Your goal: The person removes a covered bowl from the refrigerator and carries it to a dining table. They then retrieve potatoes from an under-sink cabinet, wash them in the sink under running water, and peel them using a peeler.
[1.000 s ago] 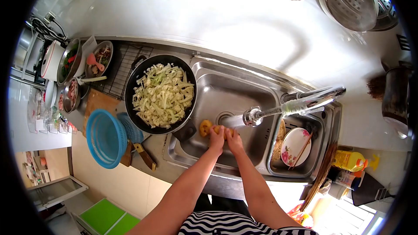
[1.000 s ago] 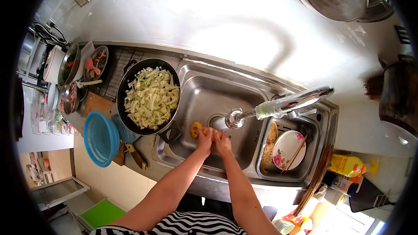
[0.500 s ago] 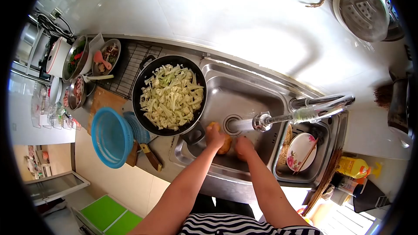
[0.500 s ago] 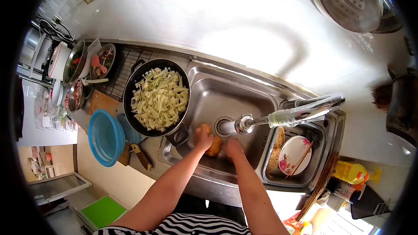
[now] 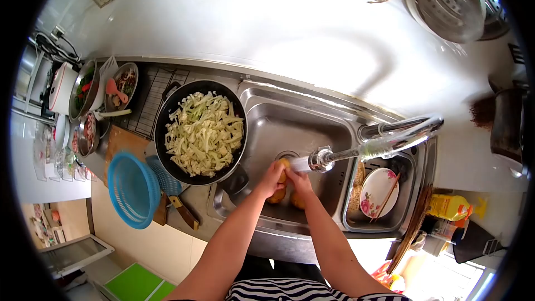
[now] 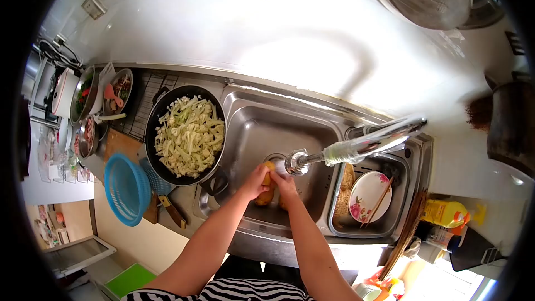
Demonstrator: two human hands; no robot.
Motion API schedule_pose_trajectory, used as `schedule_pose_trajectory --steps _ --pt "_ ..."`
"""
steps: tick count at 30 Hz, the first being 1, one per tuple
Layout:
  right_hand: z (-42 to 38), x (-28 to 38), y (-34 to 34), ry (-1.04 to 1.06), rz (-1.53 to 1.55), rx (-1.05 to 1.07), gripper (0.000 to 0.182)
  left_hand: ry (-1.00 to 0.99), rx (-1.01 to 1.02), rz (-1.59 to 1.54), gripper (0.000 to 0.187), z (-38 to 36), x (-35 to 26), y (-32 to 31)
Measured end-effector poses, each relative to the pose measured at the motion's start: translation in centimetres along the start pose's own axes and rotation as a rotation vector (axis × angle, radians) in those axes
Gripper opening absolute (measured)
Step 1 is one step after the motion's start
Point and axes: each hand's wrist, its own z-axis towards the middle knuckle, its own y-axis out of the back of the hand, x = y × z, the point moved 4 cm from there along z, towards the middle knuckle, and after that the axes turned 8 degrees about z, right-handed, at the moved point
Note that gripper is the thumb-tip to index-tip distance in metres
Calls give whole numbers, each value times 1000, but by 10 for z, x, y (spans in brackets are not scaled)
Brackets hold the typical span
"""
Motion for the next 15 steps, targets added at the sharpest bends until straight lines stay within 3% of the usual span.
schedule_pose_trajectory --steps 1,3,4,5,7,8,10,11,12,14,15 --pt "-4 8 -6 3 7 -5 37 -403 -4 115 31 -6 -13 -6" --pt "-14 18 -18 -287 350 -34 39 393 281 -670 31 -7 3 -25" --pt "-23 38 -26 -373 272 -141 42 446 119 -601 34 -16 -18 -32" --pt "-23 34 -29 -372 269 -142 42 446 120 -605 34 -17 -18 -35" --pt "-13 32 -20 -59 254 -328 42 420 -24 -164 40 -18 -15 -31" --pt "-9 25 -16 -58 250 -327 42 418 -24 -168 40 -19 -13 -38" --pt "5 4 0 35 299 -388 39 36 -401 777 46 -23 -23 -43" --pt "19 -9 13 33 299 -386 39 39 -403 778 46 -24 -18 -49" --pt "35 -21 30 -37 -64 -367 37 -36 -419 673 49 -26 -15 -54" --pt "36 -18 32 -101 -425 -341 35 -116 -432 569 53 -19 2 -54" --pt "23 -5 22 -129 -186 -349 28 -180 -475 421 54 -10 20 -50"
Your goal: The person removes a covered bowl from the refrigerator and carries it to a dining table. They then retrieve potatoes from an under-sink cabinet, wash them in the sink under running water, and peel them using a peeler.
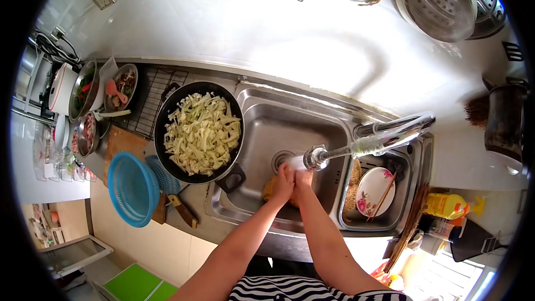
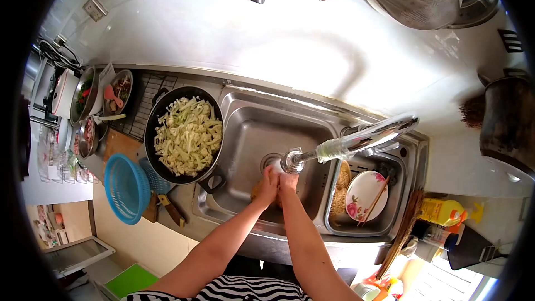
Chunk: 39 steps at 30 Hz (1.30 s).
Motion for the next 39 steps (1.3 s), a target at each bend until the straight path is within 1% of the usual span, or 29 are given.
schedule_pose_trajectory --steps 2,3,5,8,9,11,12,14,15,16,17,18,19,20,21,22,23,24,26,27,28,30,32,33,34,36,37,38,39 --pt "-30 24 -6 -132 459 32 15 -17 -64 -153 55 5 8 0" --pt "-29 21 -5 -130 459 34 15 25 -9 -77 51 9 6 3" --pt "-22 22 -13 8 774 315 13 108 97 78 47 20 -4 14" --pt "-10 8 -18 -75 902 186 19 241 265 319 49 21 -19 31" --pt "5 -8 -23 -76 906 186 19 240 266 322 49 17 -28 32" --pt "38 -35 -18 254 328 -40 36 -194 -188 407 56 10 -66 42" --pt "25 -25 -15 255 327 -47 36 -195 -183 403 56 15 -60 40" --pt "-19 15 -15 260 209 52 49 226 60 224 58 34 -22 31" --pt "-32 16 -15 398 119 53 52 226 61 218 58 40 -30 37" --pt "-31 18 -10 400 113 56 52 414 200 59 56 39 -36 42" --pt "-29 16 -4 275 111 93 51 602 339 -99 55 33 -38 42" --pt "-29 13 -4 146 114 126 50 607 340 -94 55 29 -29 38" --pt "-38 33 -8 212 151 53 41 339 295 136 52 31 -27 33" --pt "-35 35 -8 210 159 50 41 66 246 360 50 30 -27 26" --pt "-29 34 -3 241 114 -10 35 63 251 365 50 22 -30 22" --pt "-20 29 2 271 67 -69 30 -73 109 338 51 15 -41 23" --pt "17 -6 3 364 24 -98 23 -208 -36 306 52 10 -51 26" --pt "47 -40 4 364 24 -98 23 -207 -36 305 52 14 -40 20" --pt "18 -15 4 326 295 1 18 -29 4 186 52 27 2 2" --pt "-13 15 -1 282 530 115 16 -27 5 182 52 33 5 8" --pt "-34 35 -8 254 688 209 13 383 299 -117 50 42 24 8" --pt "-53 55 -13 208 747 283 10 793 586 -422 50 31 28 3" --pt "-53 57 -13 168 641 286 9 709 426 -334 46 23 0 15" --pt "-43 49 -12 31 664 136 11 600 399 -337 47 15 -26 24" --pt "-29 35 -13 27 669 135 11 602 399 -332 47 11 -20 16" --pt "-9 24 -5 135 515 -12 14 -201 -1 296 50 12 -31 13" --pt "-10 27 -2 182 375 34 17 -126 -75 203 51 -1 -46 17" --pt "-11 25 -3 182 371 33 17 -123 -75 200 51 7 -24 8" --pt "-15 26 -7 222 361 78 18 -28 82 43 52 24 23 -17"
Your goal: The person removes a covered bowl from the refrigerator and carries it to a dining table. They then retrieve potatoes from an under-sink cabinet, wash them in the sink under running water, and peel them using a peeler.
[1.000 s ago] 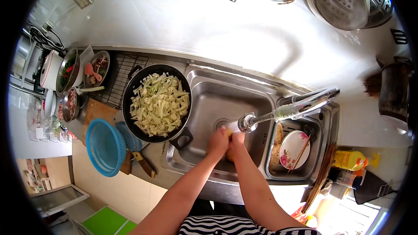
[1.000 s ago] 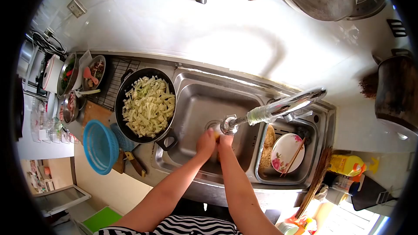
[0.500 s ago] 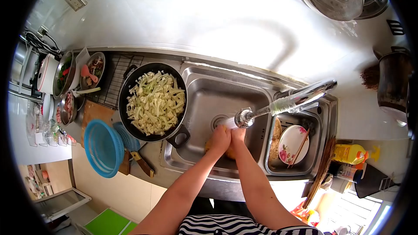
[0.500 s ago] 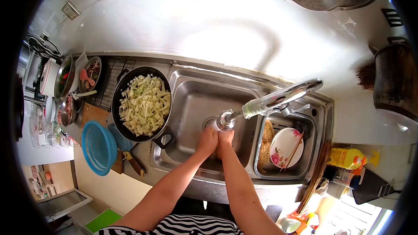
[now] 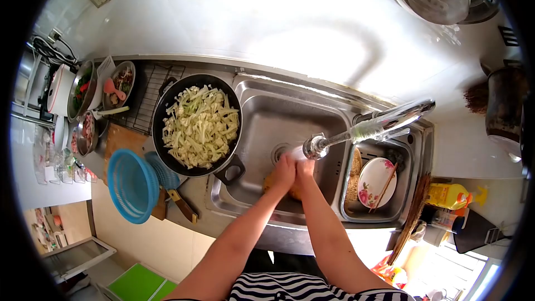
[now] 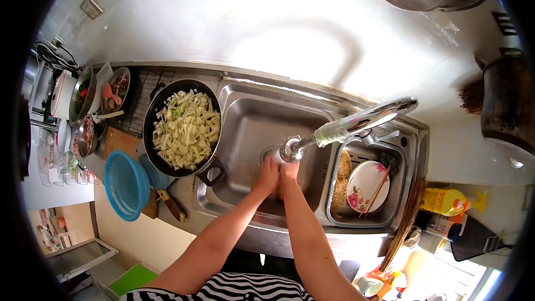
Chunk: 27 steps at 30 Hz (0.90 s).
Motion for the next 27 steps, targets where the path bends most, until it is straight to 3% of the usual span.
schedule_pose_trajectory --steps 2,4,5,7,8,10,11,13,15,16,17,18,19,20,21,22,23,25,27 --pt "-9 5 -1 20 -11 49 19 96 159 -164 54 6 20 4" --pt "-14 15 -4 -47 -133 212 24 738 498 -566 60 -1 -5 38" --pt "-13 17 2 -50 -131 214 24 741 495 -563 60 -2 -2 44" --pt "-8 1 28 -166 -1059 283 35 787 397 -496 62 -3 7 54" --pt "-9 -11 37 -167 -1056 281 35 837 304 -490 61 -1 18 60" --pt "-19 -53 54 -16 -1437 622 43 884 229 -424 57 -1 35 71" --pt "-34 -55 54 -15 -1438 622 43 927 153 -360 54 -1 43 76" --pt "-61 -37 45 271 -1705 384 52 878 126 -276 49 1 63 77" --pt "-47 -40 49 186 -1544 388 53 825 96 -188 46 -8 71 74" --pt "-39 -40 48 102 -1381 391 55 610 -176 331 46 -10 60 82" --pt "-35 -35 42 106 -1378 392 55 527 -130 443 50 -13 17 99" --pt "-34 -18 34 57 -1120 280 51 441 -94 555 56 -16 -30 117" --pt "-31 -7 29 7 -862 168 48 194 -166 527 53 -15 -23 101" --pt "-26 -2 19 7 -862 166 48 -54 -233 493 49 -17 -19 83" --pt "-21 -2 11 -163 -490 136 42 -54 -234 490 49 -21 -31 70" --pt "-18 -4 1 -323 -116 106 36 54 -82 81 47 -24 -44 52" --pt "-13 -3 -7 -318 -120 109 36 158 72 -329 47 -25 -52 38" --pt "5 -9 -10 -81 -302 66 32 156 -21 -279 49 -12 -50 34" --pt "3 -9 -7 -117 -434 42 35 159 -107 -226 53 -4 -58 38"
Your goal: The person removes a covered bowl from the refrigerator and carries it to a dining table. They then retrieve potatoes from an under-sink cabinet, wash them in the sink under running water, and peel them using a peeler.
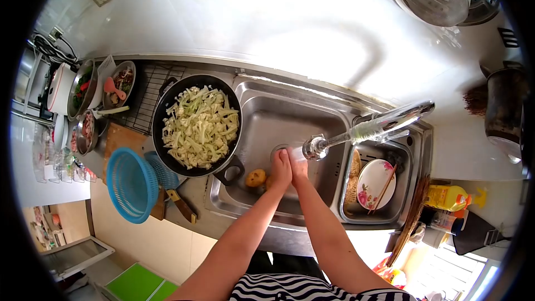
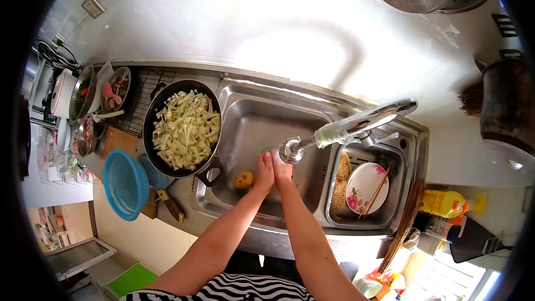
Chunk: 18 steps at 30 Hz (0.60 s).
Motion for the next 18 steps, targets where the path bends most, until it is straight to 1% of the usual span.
schedule_pose_trajectory --steps 2,3,4,5,6,7,8,9,10,11,12,13,14,15,16,17,18 --pt "-42 42 1 -122 432 -11 30 284 161 -11 43 2 -18 12" --pt "-11 9 0 55 556 148 28 282 158 -9 43 14 -13 16" --pt "-17 19 4 53 556 150 28 529 320 -149 41 20 4 13" --pt "-24 27 8 -1 553 190 25 775 483 -291 40 19 17 6" --pt "-30 35 9 -54 548 229 22 777 483 -293 40 18 9 4" --pt "-28 33 9 -53 547 229 22 740 439 -160 39 15 -4 5" --pt "-26 27 11 -129 591 139 19 700 394 -28 38 13 -13 7" --pt "-22 19 11 -204 636 50 17 700 394 -29 38 13 -4 3" --pt "-14 11 6 -202 636 51 17 125 268 443 37 24 -3 2" --pt "-3 2 4 -93 680 -64 15 -468 115 882 36 21 -6 -7" --pt "3 -6 5 15 721 -182 14 -467 116 882 36 20 10 -12" --pt "4 -10 4 -29 746 -210 19 -503 68 833 36 20 18 -13" --pt "6 -12 7 -23 750 -212 19 -541 17 781 36 23 24 -15" --pt "5 -8 10 43 497 -182 30 -542 17 779 36 25 13 -12" --pt "3 -3 10 106 244 -148 42 21 236 429 36 32 12 -4" --pt "-14 17 9 150 319 -50 44 575 431 48 36 25 16 -2" --pt "-26 36 12 147 318 -45 44 579 426 47 36 27 12 8"
